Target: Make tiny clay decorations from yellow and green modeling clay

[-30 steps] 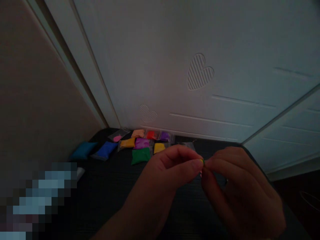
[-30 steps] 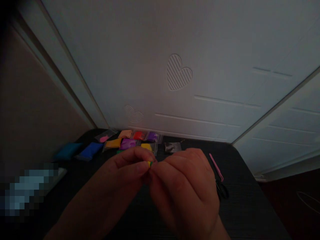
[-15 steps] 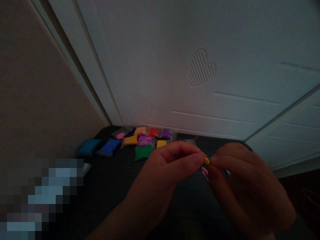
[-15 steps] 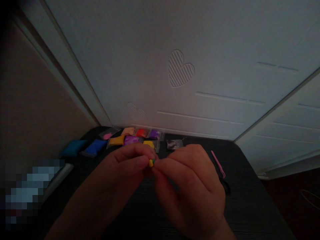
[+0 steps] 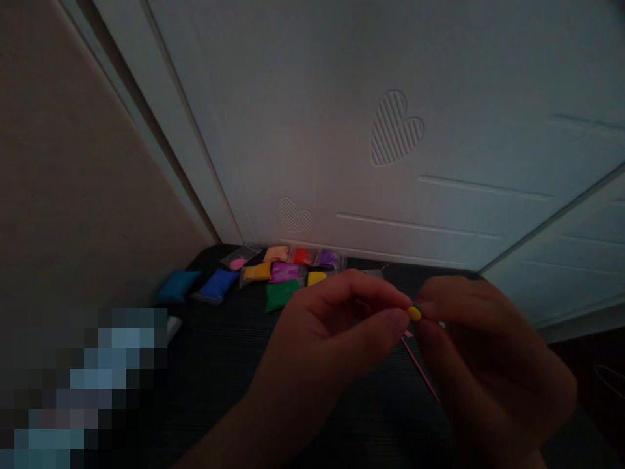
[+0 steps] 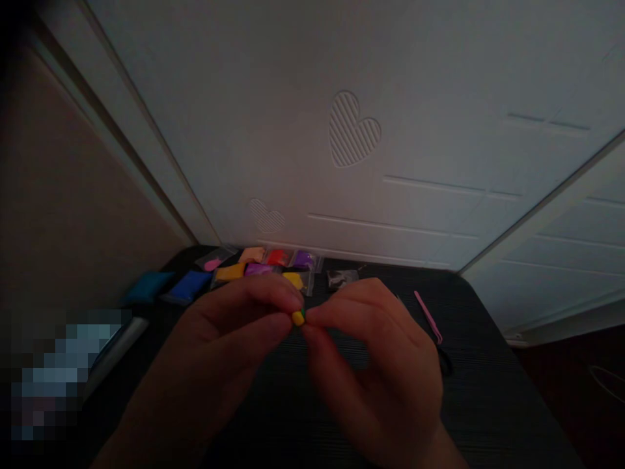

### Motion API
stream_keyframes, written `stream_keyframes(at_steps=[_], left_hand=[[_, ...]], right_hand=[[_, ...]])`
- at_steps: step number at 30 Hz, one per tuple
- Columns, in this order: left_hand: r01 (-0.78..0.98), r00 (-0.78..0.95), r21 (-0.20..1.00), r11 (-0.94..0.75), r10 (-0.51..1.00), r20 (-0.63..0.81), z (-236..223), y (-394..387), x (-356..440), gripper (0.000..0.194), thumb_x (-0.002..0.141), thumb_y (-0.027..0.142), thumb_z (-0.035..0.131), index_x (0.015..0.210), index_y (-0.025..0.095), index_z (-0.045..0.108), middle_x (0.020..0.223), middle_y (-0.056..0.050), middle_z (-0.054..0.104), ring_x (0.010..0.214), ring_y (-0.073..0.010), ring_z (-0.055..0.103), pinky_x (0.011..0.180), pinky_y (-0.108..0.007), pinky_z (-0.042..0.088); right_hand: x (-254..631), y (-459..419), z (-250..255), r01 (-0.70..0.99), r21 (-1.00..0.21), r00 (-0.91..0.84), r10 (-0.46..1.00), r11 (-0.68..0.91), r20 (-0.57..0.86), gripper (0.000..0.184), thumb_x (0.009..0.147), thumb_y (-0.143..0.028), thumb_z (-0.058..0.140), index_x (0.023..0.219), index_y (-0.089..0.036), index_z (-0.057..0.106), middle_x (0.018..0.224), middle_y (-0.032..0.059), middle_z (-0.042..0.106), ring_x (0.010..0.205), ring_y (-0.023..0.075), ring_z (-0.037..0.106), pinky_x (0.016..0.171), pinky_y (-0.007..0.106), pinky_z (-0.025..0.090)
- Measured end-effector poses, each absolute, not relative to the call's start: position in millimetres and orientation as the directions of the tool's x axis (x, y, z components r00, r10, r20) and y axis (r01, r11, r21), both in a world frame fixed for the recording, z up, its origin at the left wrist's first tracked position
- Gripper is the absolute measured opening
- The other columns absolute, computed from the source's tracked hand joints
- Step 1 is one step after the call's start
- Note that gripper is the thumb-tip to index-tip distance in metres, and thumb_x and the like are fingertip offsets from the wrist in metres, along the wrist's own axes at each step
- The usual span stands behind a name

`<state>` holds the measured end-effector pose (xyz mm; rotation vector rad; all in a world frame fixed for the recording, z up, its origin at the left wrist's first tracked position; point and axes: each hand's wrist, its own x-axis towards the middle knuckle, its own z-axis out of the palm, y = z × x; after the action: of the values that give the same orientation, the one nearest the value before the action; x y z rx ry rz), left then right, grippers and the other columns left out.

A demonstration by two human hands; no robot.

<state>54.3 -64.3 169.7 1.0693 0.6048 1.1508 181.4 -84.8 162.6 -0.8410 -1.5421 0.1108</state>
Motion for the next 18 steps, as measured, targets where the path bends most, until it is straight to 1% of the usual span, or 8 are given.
stream_keyframes(at_steps=[2,5,7,10,13,18], left_hand=[[-0.356,0.326,0.934,-0.009,0.936,0.133,173,-64,52,0.008,0.067,0.017,0.063,0.071,0.023,0.064,0.068,0.003,0.059,0.066,-0.0114,0.051,0.061,-0.023,0.039],[-0.242,0.341,0.97,-0.022,0.934,0.107,181,-64,49,0.007,0.065,0.016,0.064,0.07,0.021,0.065,0.069,0.001,0.059,0.068,-0.0132,0.051,0.064,-0.025,0.039],[-0.198,0.339,0.979,-0.046,0.934,0.112,185,-64,46,0.008,0.065,0.015,0.064,0.07,0.021,0.065,0.07,0.001,0.059,0.07,-0.0141,0.052,0.066,-0.026,0.039],[-0.153,0.316,0.981,-0.118,0.935,0.162,187,-64,45,0.009,0.065,0.015,0.064,0.071,0.022,0.065,0.071,0.001,0.06,0.071,-0.0144,0.053,0.068,-0.027,0.039],[-0.098,0.305,0.972,-0.215,0.923,0.235,182,-64,45,0.01,0.066,0.014,0.063,0.072,0.022,0.064,0.072,0.001,0.06,0.072,-0.0142,0.053,0.067,-0.026,0.04],[-0.036,0.237,0.891,-0.452,0.862,0.447,172,-63,47,0.017,0.069,0.012,0.06,0.08,0.025,0.062,0.08,0.003,0.061,0.08,-0.0129,0.054,0.069,-0.022,0.042]], right_hand=[[185,-84,163,0.434,-0.532,0.052,0.569,0.727,0.821,0.024,0.067,0.0,0.054,0.085,-0.015,0.059,0.076,0.0029,0.059,0.07,0.0153,0.055,0.056,0.03,0.043],[190,-84,163,0.453,-0.524,-0.027,0.599,0.721,0.801,0.026,0.065,-0.003,0.057,0.086,-0.018,0.059,0.076,0.0016,0.06,0.071,0.0157,0.056,0.057,0.03,0.044],[189,-85,163,0.443,-0.544,0.011,0.602,0.713,0.799,0.024,0.067,-0.004,0.055,0.086,-0.018,0.059,0.075,0.0013,0.059,0.07,0.0154,0.056,0.056,0.03,0.044],[185,-85,163,0.412,-0.559,0.078,0.583,0.72,0.808,0.022,0.068,-0.001,0.053,0.084,-0.015,0.059,0.073,0.0017,0.058,0.069,0.0146,0.055,0.056,0.03,0.042],[183,-85,163,0.397,-0.569,0.059,0.599,0.72,0.799,0.021,0.067,0.001,0.053,0.081,-0.014,0.059,0.072,0.0015,0.057,0.07,0.0141,0.055,0.058,0.029,0.041],[185,-86,162,0.346,-0.629,0.056,0.653,0.696,0.755,0.027,0.066,0.003,0.055,0.085,-0.015,0.059,0.076,0.0009,0.057,0.073,0.0134,0.053,0.061,0.029,0.04]])
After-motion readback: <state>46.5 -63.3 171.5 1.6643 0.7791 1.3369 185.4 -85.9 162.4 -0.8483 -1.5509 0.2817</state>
